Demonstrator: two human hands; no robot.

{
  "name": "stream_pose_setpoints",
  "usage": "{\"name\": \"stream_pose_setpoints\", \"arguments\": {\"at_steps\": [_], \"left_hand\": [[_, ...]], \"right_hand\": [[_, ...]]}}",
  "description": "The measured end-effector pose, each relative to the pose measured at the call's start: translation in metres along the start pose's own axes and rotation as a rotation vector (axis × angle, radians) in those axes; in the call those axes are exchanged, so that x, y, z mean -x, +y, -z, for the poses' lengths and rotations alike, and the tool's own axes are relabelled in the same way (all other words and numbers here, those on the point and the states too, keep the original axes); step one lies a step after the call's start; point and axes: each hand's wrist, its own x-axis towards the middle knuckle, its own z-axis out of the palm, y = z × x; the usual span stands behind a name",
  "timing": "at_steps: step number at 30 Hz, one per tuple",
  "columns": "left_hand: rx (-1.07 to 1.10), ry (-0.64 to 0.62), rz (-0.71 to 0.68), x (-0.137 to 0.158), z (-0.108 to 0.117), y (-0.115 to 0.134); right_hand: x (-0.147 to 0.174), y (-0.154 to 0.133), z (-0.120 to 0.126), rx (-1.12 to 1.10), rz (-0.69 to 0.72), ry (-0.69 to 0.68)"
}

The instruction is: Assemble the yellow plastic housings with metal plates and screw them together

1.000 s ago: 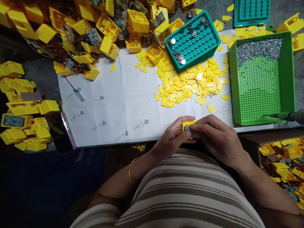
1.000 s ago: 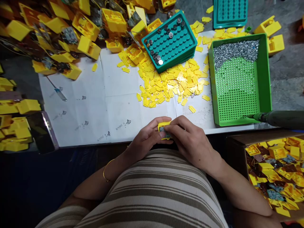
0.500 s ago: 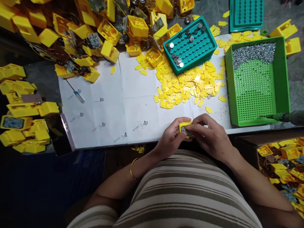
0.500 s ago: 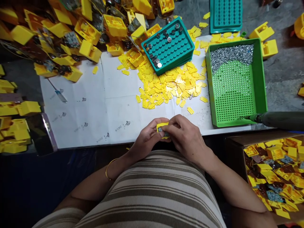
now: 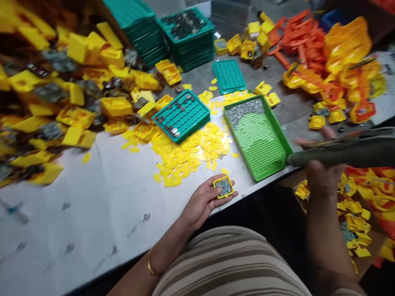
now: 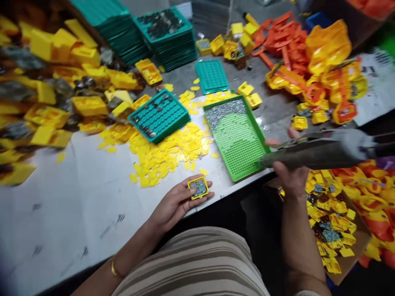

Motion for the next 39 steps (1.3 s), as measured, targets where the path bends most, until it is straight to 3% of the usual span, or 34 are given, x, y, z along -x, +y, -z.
{"name": "stream_pose_setpoints", "arguments": {"at_steps": [4,6,11,14,28,36,39], "left_hand": [[-0.084,-0.016,0.007,-0.007,-0.013,0.005],[-0.097,-0.028,0.002,-0.011,-0.018,0.007],[-0.13,-0.009,0.011,-0.024,-0.026,0.007],[-0.166,0.008,0.042,-0.029,-0.03,0.006],[-0.151,0.009,0.074,-0.031,-0.031,0.01],[-0.161,-0.001,0.082,-0.03,-0.034,0.013],[-0.159,0.001,0.071,-0.03,-0.035,0.013]], "right_hand": [[-0.019,0.008,0.008,-0.166,0.001,-0.029],[-0.028,0.006,0.004,-0.246,-0.022,0.021],[-0.053,0.002,-0.022,-0.331,0.007,0.471],[-0.065,0.007,-0.034,-0.326,0.015,0.618],[-0.084,0.018,-0.05,-0.185,-0.017,0.514],[-0.085,0.02,-0.052,-0.3,-0.03,0.534],[-0.085,0.021,-0.052,-0.236,-0.051,0.489]]}}
